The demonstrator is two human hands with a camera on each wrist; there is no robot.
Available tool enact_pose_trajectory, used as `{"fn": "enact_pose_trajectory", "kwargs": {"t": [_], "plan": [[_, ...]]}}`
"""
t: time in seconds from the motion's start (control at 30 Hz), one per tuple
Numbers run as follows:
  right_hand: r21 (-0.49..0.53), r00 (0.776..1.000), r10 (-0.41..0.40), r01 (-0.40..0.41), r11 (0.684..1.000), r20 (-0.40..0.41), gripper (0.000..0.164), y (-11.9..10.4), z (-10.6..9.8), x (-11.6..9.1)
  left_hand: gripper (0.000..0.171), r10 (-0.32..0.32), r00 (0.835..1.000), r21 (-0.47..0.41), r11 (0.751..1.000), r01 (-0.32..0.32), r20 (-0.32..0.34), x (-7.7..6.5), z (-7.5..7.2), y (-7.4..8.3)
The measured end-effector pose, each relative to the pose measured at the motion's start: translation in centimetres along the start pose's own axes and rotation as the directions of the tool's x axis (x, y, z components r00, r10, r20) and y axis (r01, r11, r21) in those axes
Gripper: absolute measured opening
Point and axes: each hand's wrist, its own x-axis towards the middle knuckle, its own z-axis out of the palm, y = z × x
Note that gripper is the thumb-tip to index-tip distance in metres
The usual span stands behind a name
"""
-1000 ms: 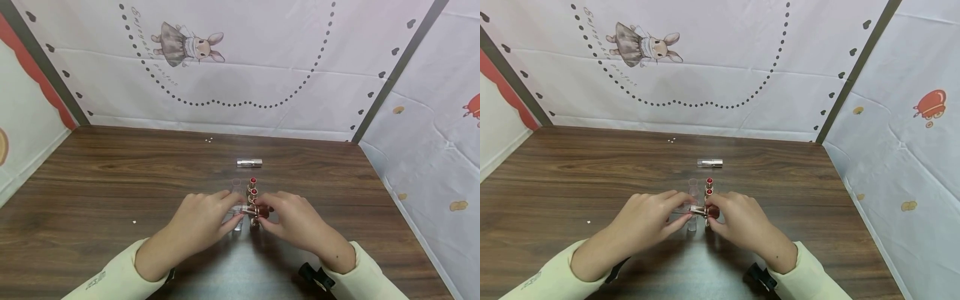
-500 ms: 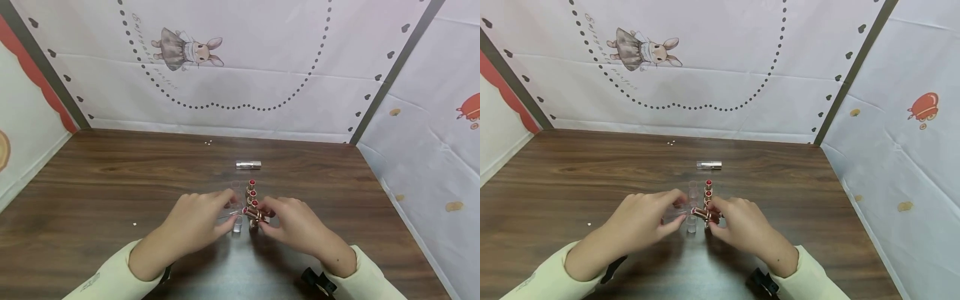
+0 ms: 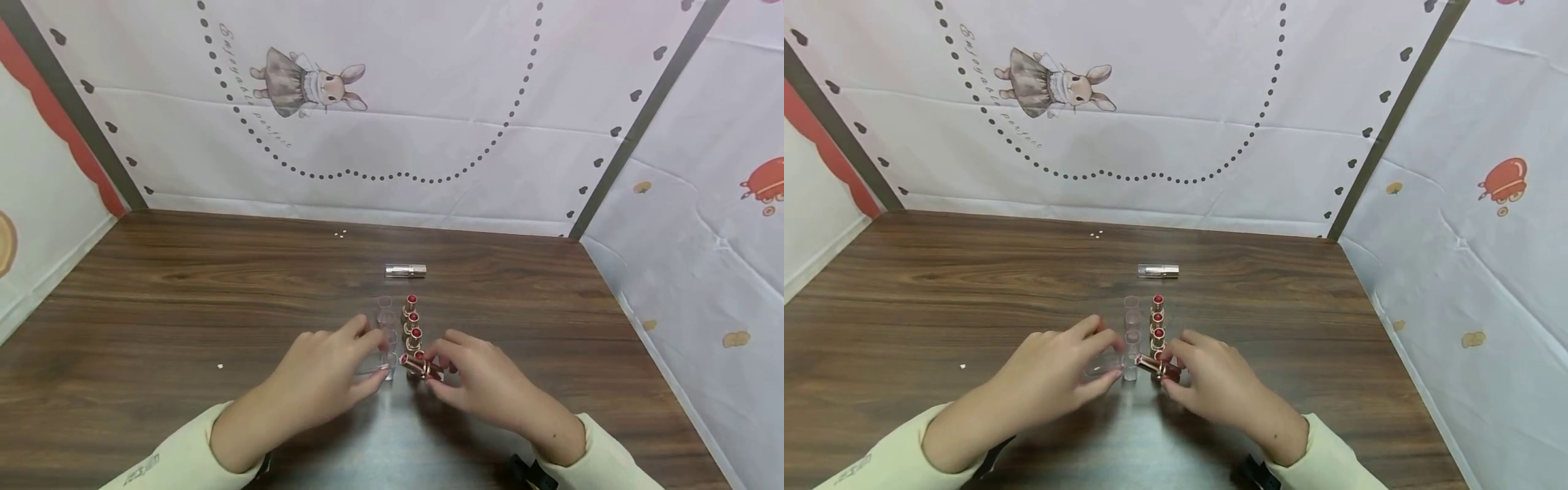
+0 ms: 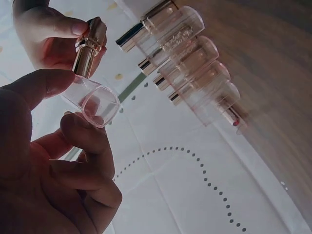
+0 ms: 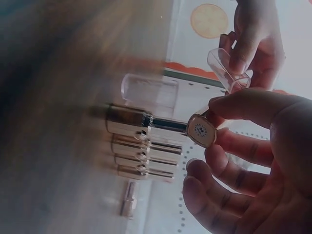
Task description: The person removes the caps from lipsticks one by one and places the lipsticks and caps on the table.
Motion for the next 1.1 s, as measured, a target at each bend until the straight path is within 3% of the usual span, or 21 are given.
{"fn": "enact_pose_trajectory", "kwargs": {"t": [0.4,0.87,1.1], "plan": [[0.0,0.998,0.012,-0.012,1.0,0.055,0.019,0.4,1.5,-0.7,0.027,0.021,0.999,-0.013,1.0,-0.021,0.031,-0.6,0.8,0.2],[-0.02,0.995,-0.006,0.008,1.0,0.104,0.019,0.4,2.6,-0.4,0.02,-0.037,0.986,-0.1,0.994,0.054,0.163,-0.5,0.9,0.5],[-0.026,0.996,-0.029,0.031,0.999,0.088,0.024,0.3,2.8,-0.3,0.024,-0.043,0.98,-0.101,0.993,0.063,0.193,-0.6,1.3,0.6]]}}
